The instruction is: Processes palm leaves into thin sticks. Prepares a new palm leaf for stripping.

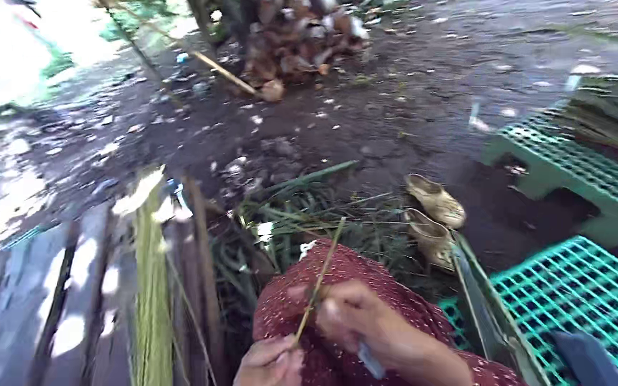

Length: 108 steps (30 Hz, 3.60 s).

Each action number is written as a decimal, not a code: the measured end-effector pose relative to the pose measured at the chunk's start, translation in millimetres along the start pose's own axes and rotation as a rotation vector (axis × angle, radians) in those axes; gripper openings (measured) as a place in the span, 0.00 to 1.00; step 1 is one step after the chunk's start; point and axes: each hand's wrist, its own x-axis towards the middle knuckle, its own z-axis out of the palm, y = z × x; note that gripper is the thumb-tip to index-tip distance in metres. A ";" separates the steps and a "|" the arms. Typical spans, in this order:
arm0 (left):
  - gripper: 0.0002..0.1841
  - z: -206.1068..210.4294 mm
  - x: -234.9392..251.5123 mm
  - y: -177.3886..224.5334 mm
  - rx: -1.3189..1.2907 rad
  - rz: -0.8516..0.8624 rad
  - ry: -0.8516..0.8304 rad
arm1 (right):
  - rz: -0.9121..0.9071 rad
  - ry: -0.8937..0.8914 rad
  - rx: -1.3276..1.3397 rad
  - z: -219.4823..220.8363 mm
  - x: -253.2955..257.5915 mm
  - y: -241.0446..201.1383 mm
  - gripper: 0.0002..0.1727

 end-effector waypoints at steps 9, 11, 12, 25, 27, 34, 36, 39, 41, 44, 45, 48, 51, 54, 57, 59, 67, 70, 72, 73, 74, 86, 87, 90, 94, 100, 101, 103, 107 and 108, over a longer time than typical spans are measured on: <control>0.01 4.6 -2.8 -1.8 -0.056 -0.012 0.049 | -0.116 0.197 -0.049 -29.2 27.5 -14.3 0.16; 0.02 5.0 -4.5 -2.6 -0.055 -0.024 0.056 | -0.127 0.301 -0.043 -35.0 34.0 -18.1 0.17; 0.02 6.0 -5.5 -3.1 -0.056 -0.032 0.057 | -0.120 0.340 -0.038 -34.9 36.4 -18.8 0.19; 0.03 16.4 -5.8 -23.5 -0.158 -0.127 0.316 | 0.063 0.442 0.033 -91.6 32.5 -34.4 0.28; 0.04 24.3 -6.5 -25.7 -0.231 -0.197 0.324 | 0.175 0.132 0.011 -59.2 19.8 -28.6 0.23; 0.01 33.8 -7.7 -13.3 -0.279 -0.202 0.293 | 0.277 -0.167 0.097 0.1 10.1 1.0 0.20; 0.01 32.5 -9.5 -12.7 -0.311 -0.210 0.299 | 0.204 -0.140 0.080 0.1 10.3 5.2 0.19; 0.01 28.7 -10.9 -13.1 -0.322 -0.204 0.289 | 0.120 -0.003 0.016 -9.3 15.2 3.3 0.17; 0.02 24.9 -12.3 -12.4 -0.273 -0.188 0.268 | 0.090 0.182 0.006 -22.9 23.2 -5.2 0.17; 0.03 25.1 -15.9 -13.8 -0.194 -0.159 0.236 | 0.082 0.374 -0.019 -38.6 35.6 -17.6 0.22; 0.03 26.0 -16.7 -15.5 -0.172 -0.144 0.235 | 0.086 0.418 -0.008 -39.6 37.9 -19.9 0.24; 0.03 27.8 -16.4 -20.0 -0.114 -0.088 0.241 | 0.134 0.359 0.036 -36.3 31.6 -20.7 0.23; 0.06 31.2 -13.2 -24.3 -0.080 -0.013 0.227 | 0.322 -0.036 0.080 -22.8 13.5 -17.9 0.20; 0.08 30.8 -10.6 -28.7 -0.031 0.063 0.182 | 0.374 -0.159 0.090 -20.7 11.8 -12.1 0.20; 0.10 25.8 -8.3 -31.9 0.047 0.124 0.129 | 0.274 0.128 -0.049 -44.7 34.5 -23.7 0.19; 0.10 21.6 -8.3 -33.2 0.067 0.144 0.130 | 0.205 0.386 -0.069 -72.5 55.3 -34.7 0.25; 0.09 17.8 -10.5 -46.8 0.093 0.153 0.175 | 0.441 0.076 0.004 -60.5 35.3 -32.6 0.22; 0.07 19.4 -9.8 -46.2 0.069 0.190 0.123 | 0.504 -0.198 0.116 -34.3 23.6 -17.1 0.20; 0.07 15.3 -8.0 -46.1 0.095 0.256 0.082 | 0.461 -0.210 0.141 -31.1 25.7 -13.2 0.19; 0.08 11.8 -6.8 -45.9 0.118 0.295 0.062 | 0.427 -0.163 0.108 -32.1 29.0 -14.6 0.19; 0.08 8.1 -5.9 -45.8 0.140 0.325 0.046 | 0.386 -0.093 0.069 -35.5 34.0 -17.7 0.18; 0.03 11.2 -17.2 -28.5 -0.200 -0.114 0.274 | 0.201 0.057 -0.059 -59.8 38.8 -31.9 0.22; 0.02 14.5 -17.7 -26.6 -0.236 -0.143 0.277 | 0.209 -0.012 -0.038 -49.9 34.9 -26.6 0.22; 0.01 15.4 -18.2 -18.7 -0.307 -0.211 0.267 | 0.125 0.035 -0.044 -35.4 32.7 -16.6 0.19; 0.01 11.3 -20.2 -9.8 -0.352 -0.283 0.229 | 0.006 0.235 -0.172 -43.0 43.5 -20.0 0.20; 0.03 -6.5 -25.3 -12.2 -0.241 -0.226 0.301 | -0.113 0.788 -0.194 -117.9 71.5 -41.9 0.22; 0.03 -10.9 -25.1 -14.3 -0.238 -0.220 0.307 | -0.098 0.834 -0.220 -137.7 76.0 -46.3 0.22; 0.03 -10.0 -24.1 -18.6 -0.249 -0.214 0.317 | 0.122 0.731 -0.498 -164.4 77.2 -41.8 0.23; 0.02 -4.2 -13.8 -25.8 -0.274 -0.202 0.330 | 0.851 0.315 -1.586 -167.6 82.8 -33.3 0.29; 0.03 -4.4 -12.8 -26.9 -0.278 -0.212 0.328 | 0.861 0.358 -1.635 -162.7 79.6 -30.6 0.24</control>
